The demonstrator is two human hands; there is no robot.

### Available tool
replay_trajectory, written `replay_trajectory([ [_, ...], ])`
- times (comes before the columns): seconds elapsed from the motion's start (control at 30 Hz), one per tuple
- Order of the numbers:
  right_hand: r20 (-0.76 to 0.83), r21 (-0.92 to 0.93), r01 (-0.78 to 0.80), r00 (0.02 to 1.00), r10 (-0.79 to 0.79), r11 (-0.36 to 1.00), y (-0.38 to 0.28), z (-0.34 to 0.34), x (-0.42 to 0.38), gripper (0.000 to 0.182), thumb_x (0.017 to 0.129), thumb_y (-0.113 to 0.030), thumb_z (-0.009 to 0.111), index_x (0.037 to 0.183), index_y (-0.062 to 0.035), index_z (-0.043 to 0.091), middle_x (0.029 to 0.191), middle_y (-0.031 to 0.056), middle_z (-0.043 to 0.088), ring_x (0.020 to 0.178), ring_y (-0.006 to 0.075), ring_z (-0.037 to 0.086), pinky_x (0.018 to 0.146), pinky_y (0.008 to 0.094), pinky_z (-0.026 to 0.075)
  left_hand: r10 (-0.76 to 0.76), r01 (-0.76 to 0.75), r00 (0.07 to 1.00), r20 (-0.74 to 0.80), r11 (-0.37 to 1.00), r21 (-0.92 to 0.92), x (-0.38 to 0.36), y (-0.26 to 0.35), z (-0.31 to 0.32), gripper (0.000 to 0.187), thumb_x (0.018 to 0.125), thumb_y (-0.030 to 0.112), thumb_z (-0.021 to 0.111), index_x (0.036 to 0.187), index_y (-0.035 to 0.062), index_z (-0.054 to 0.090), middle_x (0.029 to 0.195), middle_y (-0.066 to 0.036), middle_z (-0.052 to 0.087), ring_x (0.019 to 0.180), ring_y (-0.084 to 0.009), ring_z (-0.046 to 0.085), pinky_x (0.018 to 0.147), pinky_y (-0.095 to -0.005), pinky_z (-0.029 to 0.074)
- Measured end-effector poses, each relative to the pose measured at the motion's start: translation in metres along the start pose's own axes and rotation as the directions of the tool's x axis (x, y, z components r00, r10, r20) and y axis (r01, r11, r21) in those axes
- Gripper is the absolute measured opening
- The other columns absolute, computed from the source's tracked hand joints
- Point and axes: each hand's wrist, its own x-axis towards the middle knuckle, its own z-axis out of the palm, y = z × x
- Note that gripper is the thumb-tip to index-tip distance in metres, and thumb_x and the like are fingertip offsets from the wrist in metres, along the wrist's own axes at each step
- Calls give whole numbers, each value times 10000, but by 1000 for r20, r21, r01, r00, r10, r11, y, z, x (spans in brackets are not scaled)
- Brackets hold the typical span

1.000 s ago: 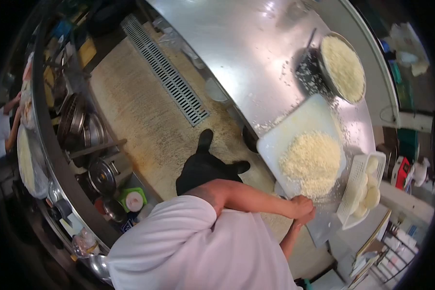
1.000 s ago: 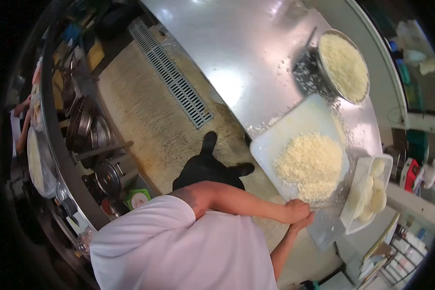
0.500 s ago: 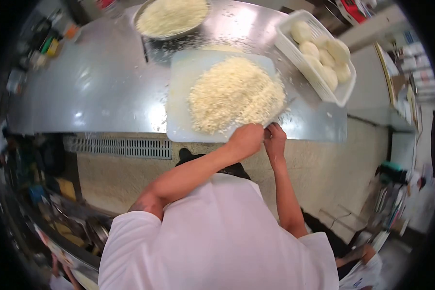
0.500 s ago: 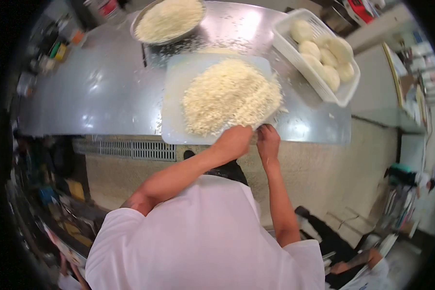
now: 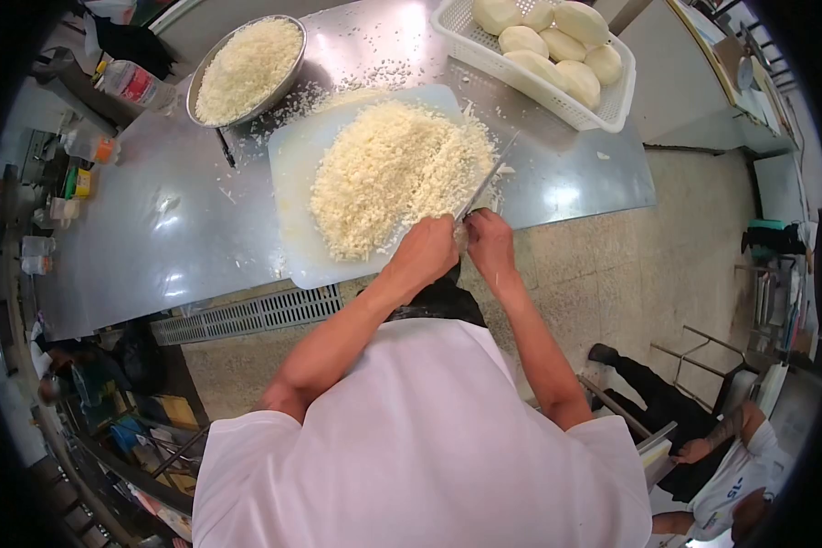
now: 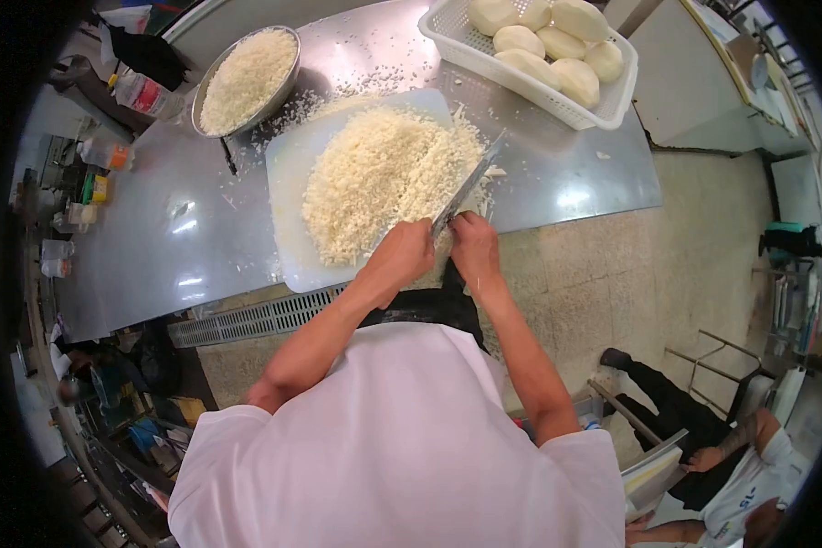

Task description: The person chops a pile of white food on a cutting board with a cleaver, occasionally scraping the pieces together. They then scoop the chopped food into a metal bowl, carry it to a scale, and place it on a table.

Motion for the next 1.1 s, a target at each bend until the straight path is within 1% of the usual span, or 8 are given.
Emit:
replay_trajectory([
  [0.1, 6, 3, -10, 1000, 10, 1000, 1, 3, 1, 112, 725, 53, 576, 793, -14, 634, 792, 156, 586, 771, 371, 578, 673, 445, 469, -10, 11, 1000, -23, 999, 49, -1, -5, 9, 109, 799, 20, 516, 826, -80, 553, 719, -318, 577, 721, -469, 589, 646, -519, 455],
  [0.17, 16, -5, -25, 1000, 25, 1000, 2, 3, -1, 113, 721, 57, 574, 788, -13, 633, 792, 156, 587, 770, 371, 577, 674, 446, 470, -18, 16, 998, -62, 1000, -21, 3, -5, 14, 104, 803, 19, 514, 819, -76, 551, 711, -317, 573, 706, -477, 581, 630, -519, 455],
  [0.4, 16, 22, -18, 1000, 18, 1000, 2, 0, -1, 117, 709, 68, 557, 764, -13, 622, 779, 155, 586, 772, 373, 574, 667, 449, 466, 13, -13, 997, -82, 1000, -3, 2, -7, 20, 97, 800, 14, 504, 795, -72, 551, 704, -327, 567, 711, -486, 580, 639, -530, 452],
  [0.47, 22, 39, 0, 1000, -1, 999, 5, -4, -4, 117, 710, 68, 556, 763, -13, 621, 776, 155, 585, 772, 375, 573, 665, 450, 465, -8, 7, 1000, -19, 1000, -27, 6, 7, 6, 91, 732, -21, 518, 787, -89, 542, 753, -334, 587, 769, -472, 602, 664, -529, 469],
  [0.67, 24, 51, -27, 999, 26, 998, 5, -6, -5, 91, 715, 50, 580, 770, -11, 619, 776, 157, 583, 783, 377, 572, 671, 453, 459, -6, 3, 998, -70, 999, -51, 9, -8, 24, 82, 741, -15, 509, 784, -78, 540, 721, -317, 579, 736, -475, 591, 660, -526, 465],
  [0.77, 69, 49, 15, 997, -19, 999, 7, -13, -2, 110, 713, 37, 599, 803, -15, 633, 799, 153, 595, 800, 372, 581, 686, 439, 472, 30, -29, 996, -80, 999, 17, 6, 0, -3, 79, 742, -13, 506, 773, -76, 540, 702, -310, 575, 718, -477, 585, 653, -529, 460],
  [0.87, 71, 84, -104, 993, 99, 991, -3, -17, -10, 138, 708, 27, 622, 837, -14, 647, 839, 151, 607, 819, 369, 589, 704, 422, 484, 6, 1, 996, -89, 997, 75, -2, -18, -4, 77, 747, 0, 515, 762, -70, 544, 686, -301, 571, 696, -476, 578, 642, -529, 455],
  [1.1, 41, 48, -21, 999, 19, 999, -3, 2, -8, 198, 709, 32, 643, 903, -5, 638, 863, 154, 609, 825, 369, 591, 717, 421, 485, -15, 24, 995, -94, 995, 98, -14, -6, -30, 75, 758, -5, 514, 769, -71, 549, 677, -306, 567, 682, -471, 580, 629, -531, 452],
])
